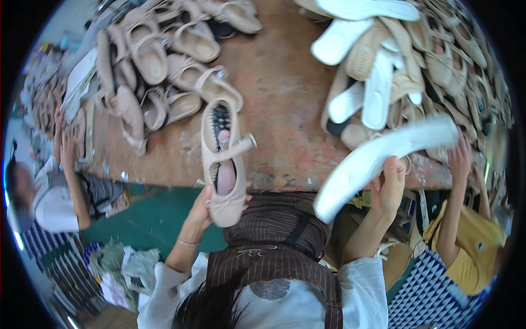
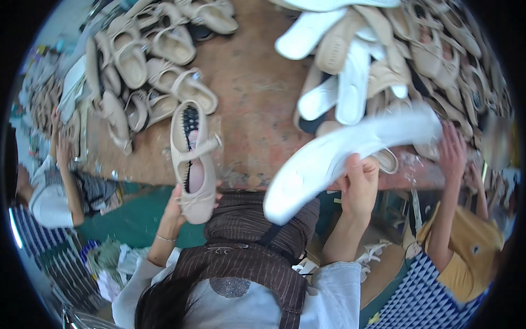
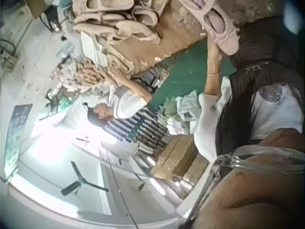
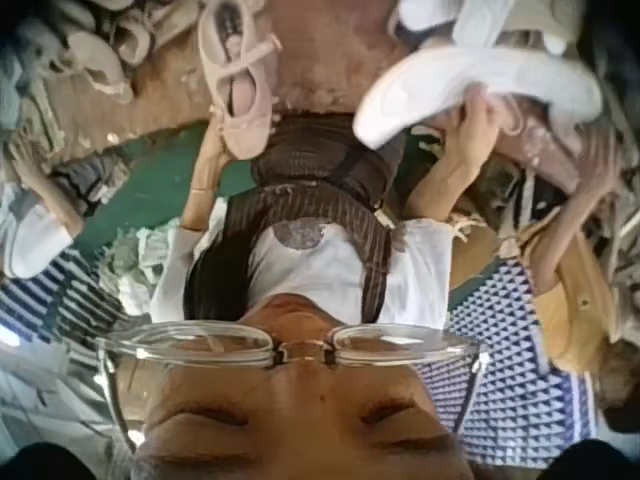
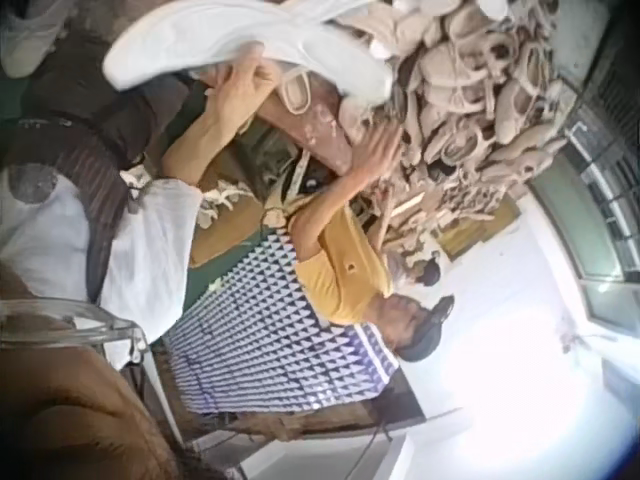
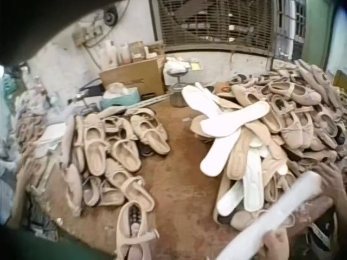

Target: Inserting insoles into shoes and cleaning the exterior at a workbench.

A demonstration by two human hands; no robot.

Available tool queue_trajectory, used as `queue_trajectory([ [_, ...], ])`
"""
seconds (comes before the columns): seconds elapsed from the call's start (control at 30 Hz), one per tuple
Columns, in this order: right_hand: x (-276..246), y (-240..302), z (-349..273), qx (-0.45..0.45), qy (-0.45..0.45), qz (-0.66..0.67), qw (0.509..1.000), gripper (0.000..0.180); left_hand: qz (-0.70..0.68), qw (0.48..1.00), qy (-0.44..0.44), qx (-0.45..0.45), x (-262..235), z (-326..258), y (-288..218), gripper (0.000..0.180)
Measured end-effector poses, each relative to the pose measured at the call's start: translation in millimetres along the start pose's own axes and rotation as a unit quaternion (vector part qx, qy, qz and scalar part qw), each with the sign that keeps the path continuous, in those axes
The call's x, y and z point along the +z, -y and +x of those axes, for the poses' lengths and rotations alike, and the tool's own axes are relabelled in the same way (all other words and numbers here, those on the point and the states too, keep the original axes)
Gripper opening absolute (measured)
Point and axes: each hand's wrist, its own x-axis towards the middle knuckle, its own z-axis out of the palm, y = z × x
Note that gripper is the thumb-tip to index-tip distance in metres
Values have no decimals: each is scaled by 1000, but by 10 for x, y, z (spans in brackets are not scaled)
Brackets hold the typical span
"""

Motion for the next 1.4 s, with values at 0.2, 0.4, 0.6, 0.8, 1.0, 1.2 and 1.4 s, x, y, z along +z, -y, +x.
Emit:
queue_trajectory([
  [0.2, 865, -174, 106, 5, 53, 0, 999, 49, 44, 989, -105, 90, 373, 550, 590, 40],
  [0.4, 626, -302, 26, -103, 146, -347, 921, 62, 318, 940, -119, -24, 226, 284, 444, 33],
  [0.6, 787, -424, 85, -260, 222, -733, 588, 56, 661, 551, -442, 253, 111, 135, 176, 21],
  [0.8, 896, -839, 341, -318, 306, -658, 611, 31, 653, 557, -414, 302, -63, 536, -96, 19],
  [1.0, 1110, -1322, 508, -286, 338, -571, 691, 29, 568, 622, -412, 346, -221, 759, -225, 33],
  [1.2, 1186, -1377, 575, -244, 338, -555, 720, 26, 415, 735, -390, 368, -292, 701, -1, 51],
  [1.4, 1328, -1554, 608, -275, 324, -540, 727, 25, 447, 731, -366, 362, -384, 706, -28, 55],
])
